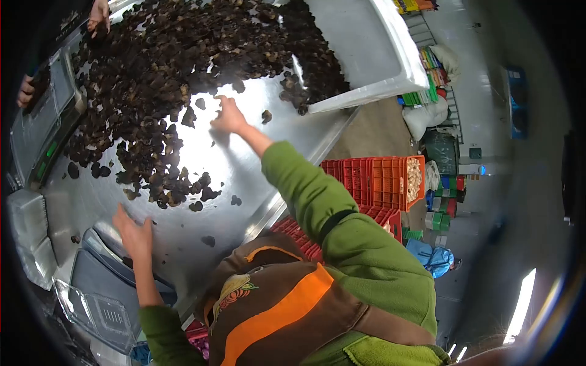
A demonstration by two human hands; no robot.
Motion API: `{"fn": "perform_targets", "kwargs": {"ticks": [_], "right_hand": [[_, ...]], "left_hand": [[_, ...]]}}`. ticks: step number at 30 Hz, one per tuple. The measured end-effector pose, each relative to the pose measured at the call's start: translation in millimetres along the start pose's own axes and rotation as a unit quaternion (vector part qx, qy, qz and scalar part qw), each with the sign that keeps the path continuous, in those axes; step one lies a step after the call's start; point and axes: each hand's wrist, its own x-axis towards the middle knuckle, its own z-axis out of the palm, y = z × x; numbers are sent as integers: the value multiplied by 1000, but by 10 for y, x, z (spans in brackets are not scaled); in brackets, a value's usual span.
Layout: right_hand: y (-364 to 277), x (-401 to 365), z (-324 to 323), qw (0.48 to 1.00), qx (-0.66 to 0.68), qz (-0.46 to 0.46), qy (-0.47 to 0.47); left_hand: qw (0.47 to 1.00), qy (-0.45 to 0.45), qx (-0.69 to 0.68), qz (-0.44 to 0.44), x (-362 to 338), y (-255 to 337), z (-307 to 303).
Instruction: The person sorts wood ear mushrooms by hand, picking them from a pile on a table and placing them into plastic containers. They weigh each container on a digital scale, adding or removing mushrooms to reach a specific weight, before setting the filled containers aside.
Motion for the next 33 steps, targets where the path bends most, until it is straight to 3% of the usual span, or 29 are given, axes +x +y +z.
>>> {"fn": "perform_targets", "kwargs": {"ticks": [2,4,5,7,9,12,17,21,24,26,28,29,30,33], "right_hand": [[-140,292,-252,996,-38,-12,-75],[-395,409,-240,988,-86,-60,-113],[-561,373,-101,972,-166,-137,-94],[-906,283,168,971,-110,-113,-181],[-1141,35,453,962,-43,-199,-181],[-1357,-285,660,952,89,-158,-247],[-1400,-641,663,945,174,-160,-226],[-1572,-997,427,943,226,-188,-158],[-1880,-1326,225,942,232,-168,-177],[-2127,-1567,143,955,176,-200,-132],[-2494,-1811,53,948,178,-204,-166],[-2676,-1940,49,936,199,-234,-173],[-2812,-2052,123,917,186,-322,-143],[-3308,-2493,342,881,240,-323,-247]], "left_hand": [[992,27,123,11,249,-13,194],[998,-36,5,-55,516,259,170],[999,-31,1,-33,629,348,188],[999,-27,-2,-20,824,418,303],[998,-34,-58,22,969,428,426],[991,-42,-124,21,1012,522,442],[981,-42,-171,80,789,352,394],[981,-41,-184,42,529,705,-15],[971,-19,-220,87,309,850,-351],[971,26,-212,111,108,877,-725],[963,53,-238,111,-138,817,-1112],[967,70,-221,102,-282,752,-1313],[970,83,-205,97,-429,689,-1511],[972,128,-186,70,-911,420,-2072]]}}
